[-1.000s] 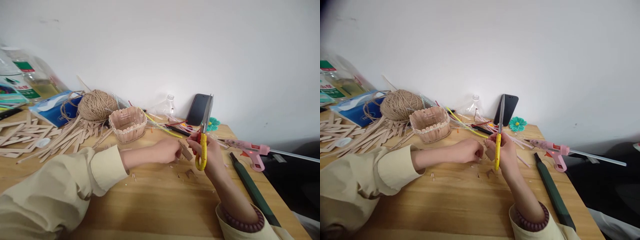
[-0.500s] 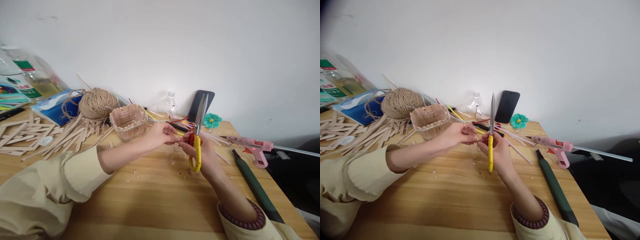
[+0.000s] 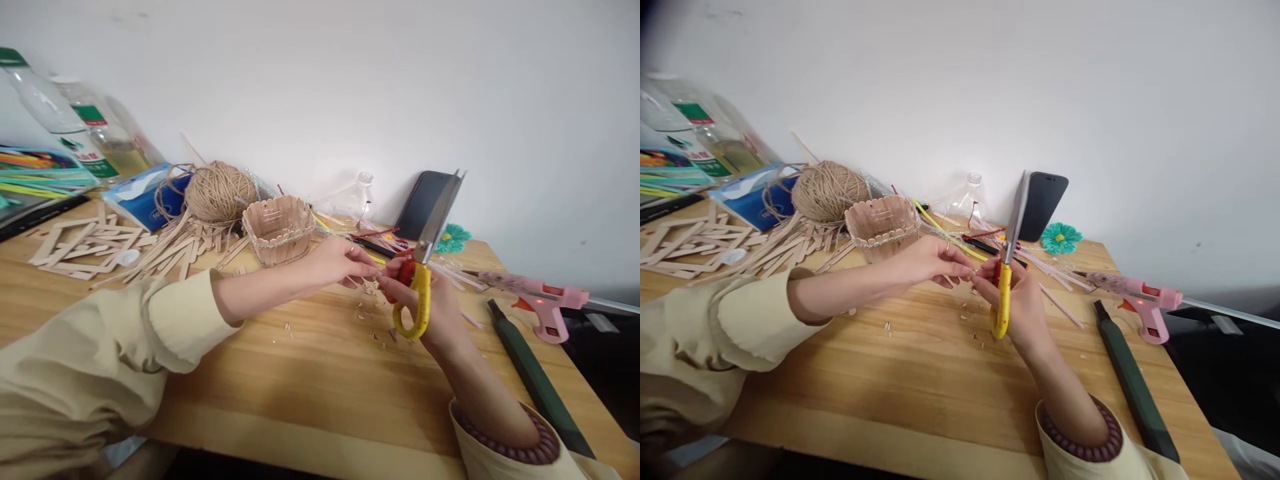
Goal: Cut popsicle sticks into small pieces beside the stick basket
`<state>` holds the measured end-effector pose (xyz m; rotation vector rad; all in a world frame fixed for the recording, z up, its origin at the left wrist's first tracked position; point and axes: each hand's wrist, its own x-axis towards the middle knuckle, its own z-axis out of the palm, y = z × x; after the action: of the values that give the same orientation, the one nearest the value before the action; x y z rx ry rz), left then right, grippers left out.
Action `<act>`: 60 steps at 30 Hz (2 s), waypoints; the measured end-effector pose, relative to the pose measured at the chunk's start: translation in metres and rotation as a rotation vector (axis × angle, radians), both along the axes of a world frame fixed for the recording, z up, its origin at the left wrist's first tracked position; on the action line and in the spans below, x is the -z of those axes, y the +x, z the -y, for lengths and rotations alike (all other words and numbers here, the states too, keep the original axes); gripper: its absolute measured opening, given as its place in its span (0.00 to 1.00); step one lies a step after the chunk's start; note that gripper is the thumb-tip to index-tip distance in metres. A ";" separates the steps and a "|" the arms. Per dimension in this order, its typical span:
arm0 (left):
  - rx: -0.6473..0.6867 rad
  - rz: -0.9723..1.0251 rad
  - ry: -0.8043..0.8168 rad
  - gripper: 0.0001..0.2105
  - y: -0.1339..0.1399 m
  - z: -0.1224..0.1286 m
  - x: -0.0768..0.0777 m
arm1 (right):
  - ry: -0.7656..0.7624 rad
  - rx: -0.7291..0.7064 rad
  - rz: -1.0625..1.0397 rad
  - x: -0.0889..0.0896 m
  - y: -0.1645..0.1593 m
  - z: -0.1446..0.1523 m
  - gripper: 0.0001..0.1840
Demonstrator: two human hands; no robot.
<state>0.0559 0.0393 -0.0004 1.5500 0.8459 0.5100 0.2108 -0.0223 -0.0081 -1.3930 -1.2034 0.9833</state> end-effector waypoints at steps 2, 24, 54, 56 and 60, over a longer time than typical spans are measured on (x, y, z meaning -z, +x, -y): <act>0.025 -0.034 0.044 0.09 0.000 -0.002 0.003 | 0.013 0.031 -0.007 -0.005 0.003 -0.001 0.11; 0.288 -0.366 0.441 0.03 -0.015 0.013 0.025 | 0.054 0.166 -0.027 -0.003 0.017 -0.004 0.11; 0.053 -0.016 0.037 0.03 -0.042 0.012 0.013 | -0.186 -0.230 -0.089 0.007 -0.033 0.008 0.16; 0.051 0.005 0.010 0.03 -0.042 0.011 0.013 | -0.193 -0.229 -0.107 0.007 -0.032 0.008 0.16; 0.030 0.049 -0.059 0.02 -0.044 0.012 0.013 | -0.203 -0.240 -0.147 0.007 -0.029 0.008 0.16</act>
<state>0.0122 0.0270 -0.0134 1.4884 0.7923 0.4946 0.1814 -0.0300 -0.0150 -1.3251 -1.2045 1.3843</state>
